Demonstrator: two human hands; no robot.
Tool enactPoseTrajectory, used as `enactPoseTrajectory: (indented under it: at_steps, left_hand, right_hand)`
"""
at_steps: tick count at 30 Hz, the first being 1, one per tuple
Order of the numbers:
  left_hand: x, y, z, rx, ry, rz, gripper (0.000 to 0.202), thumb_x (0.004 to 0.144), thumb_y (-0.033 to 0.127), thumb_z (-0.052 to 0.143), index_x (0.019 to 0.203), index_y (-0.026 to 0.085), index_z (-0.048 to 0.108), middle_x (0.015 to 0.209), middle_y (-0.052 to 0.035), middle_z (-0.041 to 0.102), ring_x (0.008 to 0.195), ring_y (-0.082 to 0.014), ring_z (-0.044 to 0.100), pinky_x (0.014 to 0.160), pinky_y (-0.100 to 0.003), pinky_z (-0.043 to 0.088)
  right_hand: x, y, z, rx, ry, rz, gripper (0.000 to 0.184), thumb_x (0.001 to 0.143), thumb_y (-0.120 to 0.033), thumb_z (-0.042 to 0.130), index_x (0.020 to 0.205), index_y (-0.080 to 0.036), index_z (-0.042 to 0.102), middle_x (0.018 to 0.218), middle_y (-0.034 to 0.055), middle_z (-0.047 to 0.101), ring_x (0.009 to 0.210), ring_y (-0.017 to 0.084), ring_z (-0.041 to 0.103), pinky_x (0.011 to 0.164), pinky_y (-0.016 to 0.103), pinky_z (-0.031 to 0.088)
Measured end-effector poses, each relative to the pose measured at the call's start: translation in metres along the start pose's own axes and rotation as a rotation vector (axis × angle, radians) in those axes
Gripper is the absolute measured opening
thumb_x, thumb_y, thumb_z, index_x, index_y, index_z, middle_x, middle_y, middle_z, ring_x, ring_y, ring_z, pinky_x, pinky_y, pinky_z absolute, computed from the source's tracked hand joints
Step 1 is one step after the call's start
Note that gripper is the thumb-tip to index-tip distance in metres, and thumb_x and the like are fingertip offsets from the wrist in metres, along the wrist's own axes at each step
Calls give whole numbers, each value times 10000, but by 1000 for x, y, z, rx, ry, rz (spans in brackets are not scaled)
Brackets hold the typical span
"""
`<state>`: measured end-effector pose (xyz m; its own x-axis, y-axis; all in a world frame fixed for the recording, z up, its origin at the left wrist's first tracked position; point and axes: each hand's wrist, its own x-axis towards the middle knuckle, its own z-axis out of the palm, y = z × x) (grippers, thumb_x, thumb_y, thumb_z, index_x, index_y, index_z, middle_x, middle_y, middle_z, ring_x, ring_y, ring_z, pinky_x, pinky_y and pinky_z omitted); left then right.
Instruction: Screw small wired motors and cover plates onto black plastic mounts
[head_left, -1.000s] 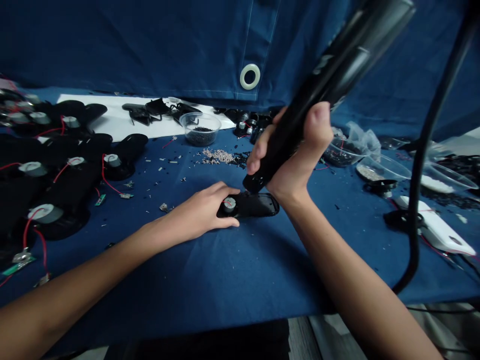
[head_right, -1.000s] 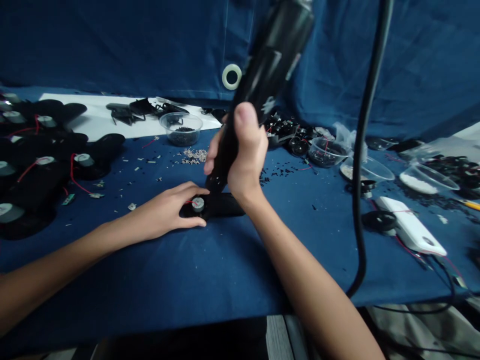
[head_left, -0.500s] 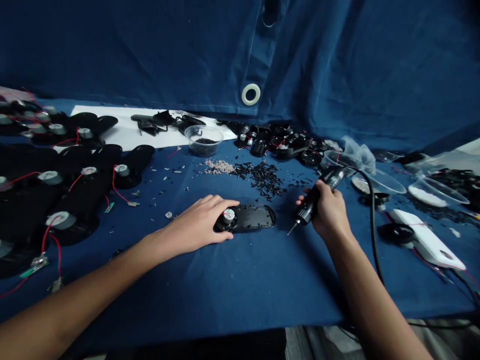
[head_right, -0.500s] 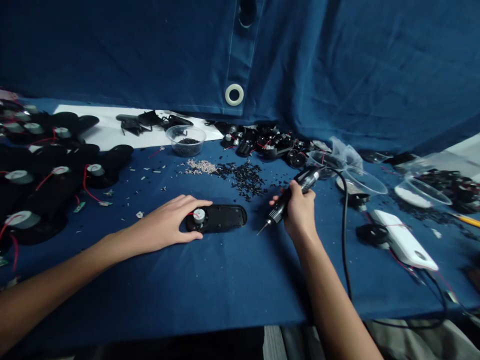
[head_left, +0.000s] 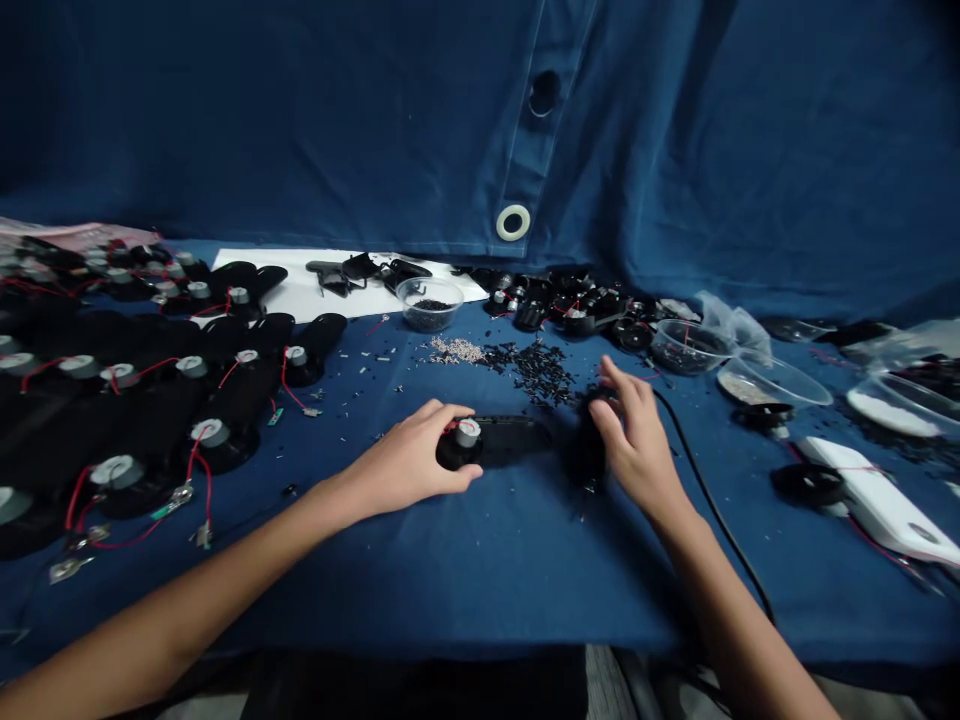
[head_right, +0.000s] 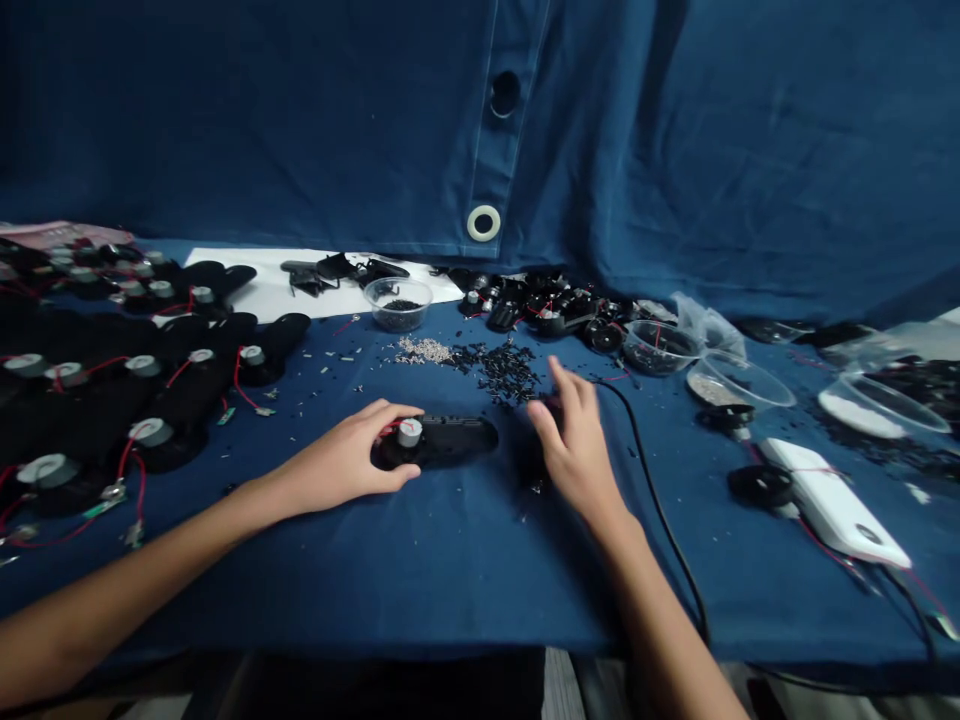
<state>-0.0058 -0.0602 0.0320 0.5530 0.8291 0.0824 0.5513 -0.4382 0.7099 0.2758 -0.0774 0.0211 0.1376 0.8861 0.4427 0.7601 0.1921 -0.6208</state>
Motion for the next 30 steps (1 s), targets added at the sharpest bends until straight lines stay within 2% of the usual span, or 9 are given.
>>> enactPoseTrajectory:
  at_steps: [2,5,7,9,16,21,25,28,30]
  left_hand:
    - [-6,4,-4,-134,-2,-19,503,764,451,617,1208,242,508,1146,-48,585,1020,-221,580,906,-364,448]
    - [-18,10,-10,-268,-36,-42,438,769,418,621,1143,204,542,1036,-33,637,949,-199,602,868,-330,461]
    - [-30,15,-13,-297,-75,-75,430,762,410,627,1125,191,553,982,-27,646,890,-192,607,808,-306,472]
    - [-45,19,-17,-306,-114,-128,437,747,416,636,1111,184,562,947,-25,646,840,-187,603,741,-281,472]
    - [-90,30,-27,-341,-164,-301,364,789,439,588,1052,189,565,906,-3,618,798,-164,571,668,-228,442]
    - [-95,40,-40,-282,-162,-337,402,795,490,566,1070,198,573,865,-6,604,777,-168,564,652,-233,439]
    - [-71,35,-82,-68,10,-287,452,766,534,610,1109,243,568,800,3,578,717,-168,532,597,-244,410]
    - [-35,17,-132,42,309,-223,449,776,563,606,1086,241,562,871,1,589,745,-157,525,646,-256,403]
    - [-7,-3,-166,94,427,-203,511,782,577,601,1134,217,516,928,8,577,723,-120,489,642,-238,384]
  right_hand:
    - [-10,-21,-5,183,-176,-289,584,890,-561,405,1391,-262,388,1327,106,473,1214,242,473,986,423,422]
    - [-25,-47,-11,123,-314,-450,337,856,-373,586,1178,-275,576,1164,60,589,1101,206,552,950,368,455]
    - [-32,-59,-13,92,-342,-480,202,880,-223,555,1073,-256,608,1059,55,623,1010,182,589,889,339,485]
    - [-39,-67,-14,112,-367,-508,195,893,-164,517,1043,-252,606,995,52,634,942,169,607,817,312,510]
    - [-59,-82,-8,164,-390,-589,332,869,-145,546,1170,-285,564,1013,47,648,919,177,620,787,318,536]
    - [-59,-83,-2,131,-298,-606,452,854,-141,560,1267,-314,502,1120,49,616,1006,191,597,853,352,525]
    - [-55,-73,-5,148,-158,-426,478,863,-173,550,1311,-311,458,1181,74,552,955,184,600,827,352,528]
    - [-54,-60,-8,254,-125,-272,370,882,-187,523,1235,-299,516,1095,66,560,915,170,597,773,317,536]
    - [-55,-51,-9,305,-120,-198,318,892,-204,512,1196,-293,535,1058,60,563,902,166,598,750,300,538]
